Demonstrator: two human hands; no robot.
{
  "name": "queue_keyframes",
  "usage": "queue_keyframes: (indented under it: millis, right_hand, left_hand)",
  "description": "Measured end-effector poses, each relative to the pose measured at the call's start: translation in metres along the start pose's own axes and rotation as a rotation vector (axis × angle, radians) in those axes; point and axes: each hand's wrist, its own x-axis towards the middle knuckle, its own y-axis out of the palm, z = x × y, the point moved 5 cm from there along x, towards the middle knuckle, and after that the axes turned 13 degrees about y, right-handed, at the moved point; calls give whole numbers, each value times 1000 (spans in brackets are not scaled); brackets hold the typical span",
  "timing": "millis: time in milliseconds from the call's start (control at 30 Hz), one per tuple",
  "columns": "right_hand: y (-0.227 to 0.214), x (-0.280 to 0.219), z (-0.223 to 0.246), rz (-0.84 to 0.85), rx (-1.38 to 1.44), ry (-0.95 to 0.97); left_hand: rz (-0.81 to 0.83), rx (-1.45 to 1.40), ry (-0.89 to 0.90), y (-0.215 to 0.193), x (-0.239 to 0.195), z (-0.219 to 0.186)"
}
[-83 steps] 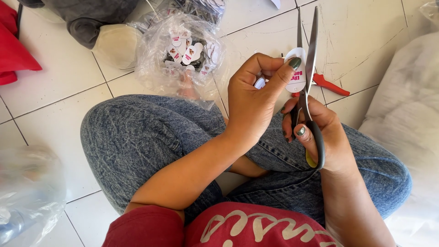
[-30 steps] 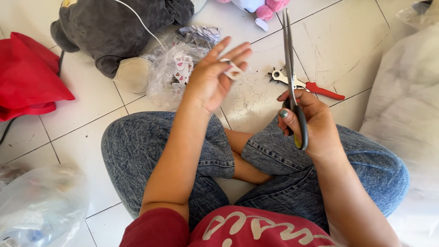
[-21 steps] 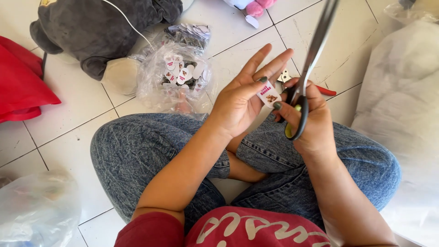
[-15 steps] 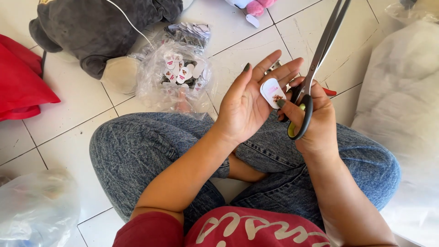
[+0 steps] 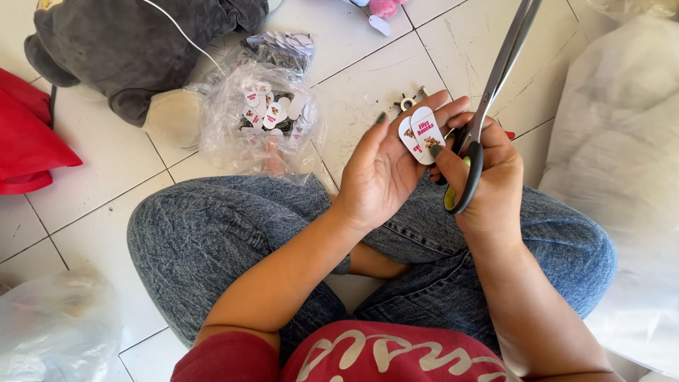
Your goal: The person sits on the floor and uses scissors to cut out small oval-shaped stickers from a plastic bag. They handle the stickers one by one, trimming the edges to shape, and place the finished pieces into a pile on the floor.
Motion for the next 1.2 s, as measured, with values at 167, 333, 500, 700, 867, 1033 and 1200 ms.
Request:
queue_keyframes:
  millis: [167, 333, 500, 700, 867, 1033, 1200]
  right_hand:
    - [3, -3, 3, -27, -36, 0]
    - [-2, 2, -7, -38, -63, 12]
    - [-7, 7, -11, 88, -43, -142]
    - [3, 7, -14, 341, -160, -95]
    - [5, 3, -12, 365, -229, -76]
    - [7, 1, -9, 375, -245, -61]
    - [19, -7, -4, 506, -363, -69]
  left_hand:
    - [-6, 127, 24, -5, -1, 6]
    - [50, 351, 90, -9, -1, 8]
    - [-258, 568, 129, -32, 4, -6]
    - [-273, 765, 74, -28, 6, -24]
    - [-260, 833, 160, -32, 8, -34]
    - [-293, 770, 228, -3, 8, -54]
    - [-376, 714, 234, 0, 6, -52]
